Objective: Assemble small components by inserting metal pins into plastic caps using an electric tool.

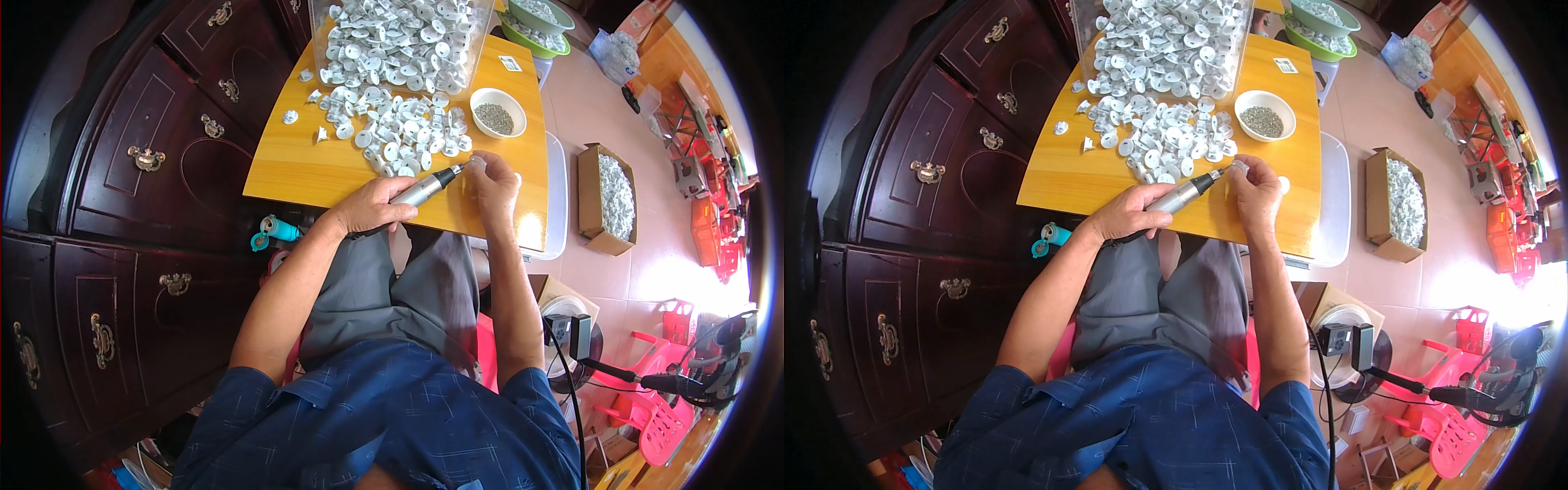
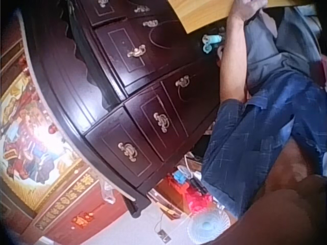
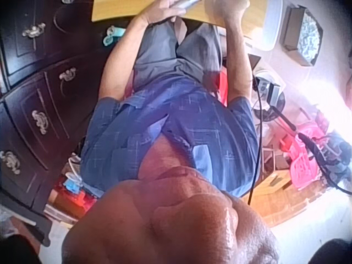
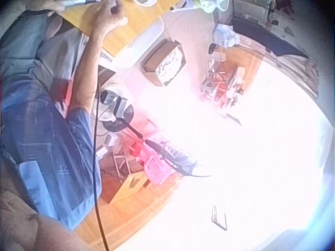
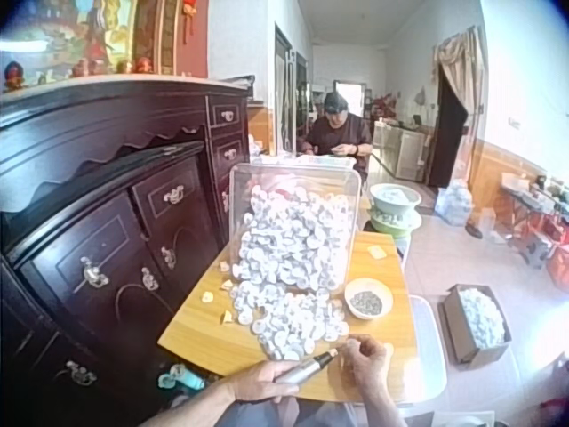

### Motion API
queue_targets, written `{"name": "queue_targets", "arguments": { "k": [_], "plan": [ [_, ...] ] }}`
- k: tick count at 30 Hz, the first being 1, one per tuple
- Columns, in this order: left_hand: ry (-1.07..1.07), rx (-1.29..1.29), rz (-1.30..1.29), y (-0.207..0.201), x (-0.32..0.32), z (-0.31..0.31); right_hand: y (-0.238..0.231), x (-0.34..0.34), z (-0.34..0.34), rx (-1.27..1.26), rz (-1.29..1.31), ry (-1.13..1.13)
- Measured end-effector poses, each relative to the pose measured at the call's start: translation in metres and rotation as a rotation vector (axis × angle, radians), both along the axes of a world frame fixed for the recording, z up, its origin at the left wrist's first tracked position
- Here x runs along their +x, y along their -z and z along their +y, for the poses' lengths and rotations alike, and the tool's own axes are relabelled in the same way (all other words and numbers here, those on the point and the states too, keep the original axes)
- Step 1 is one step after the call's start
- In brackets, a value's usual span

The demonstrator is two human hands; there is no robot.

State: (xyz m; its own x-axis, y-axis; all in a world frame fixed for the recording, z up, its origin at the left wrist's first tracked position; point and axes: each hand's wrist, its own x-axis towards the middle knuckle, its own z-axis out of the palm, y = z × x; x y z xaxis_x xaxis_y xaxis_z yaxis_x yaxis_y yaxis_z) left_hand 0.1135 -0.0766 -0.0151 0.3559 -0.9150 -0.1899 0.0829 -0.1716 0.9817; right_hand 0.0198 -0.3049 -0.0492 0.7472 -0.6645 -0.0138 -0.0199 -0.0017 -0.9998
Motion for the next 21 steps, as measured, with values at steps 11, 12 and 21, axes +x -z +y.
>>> {"name": "queue_targets", "arguments": {
  "k": [11, 12, 21],
  "plan": [
    [0.002, 0.029, -0.009, -0.007, -0.002, -0.001, 0.002, 0.0, 0.001, -0.069, 0.011, 0.015],
    [0.009, 0.029, -0.007, -0.006, -0.001, -0.002, 0.004, 0.001, -0.001, -0.085, 0.029, 0.018],
    [0.024, 0.009, 0.062, 0.003, 0.004, -0.003, 0.008, 0.001, 0.004, -0.17, 0.015, 0.076]
  ]
}}
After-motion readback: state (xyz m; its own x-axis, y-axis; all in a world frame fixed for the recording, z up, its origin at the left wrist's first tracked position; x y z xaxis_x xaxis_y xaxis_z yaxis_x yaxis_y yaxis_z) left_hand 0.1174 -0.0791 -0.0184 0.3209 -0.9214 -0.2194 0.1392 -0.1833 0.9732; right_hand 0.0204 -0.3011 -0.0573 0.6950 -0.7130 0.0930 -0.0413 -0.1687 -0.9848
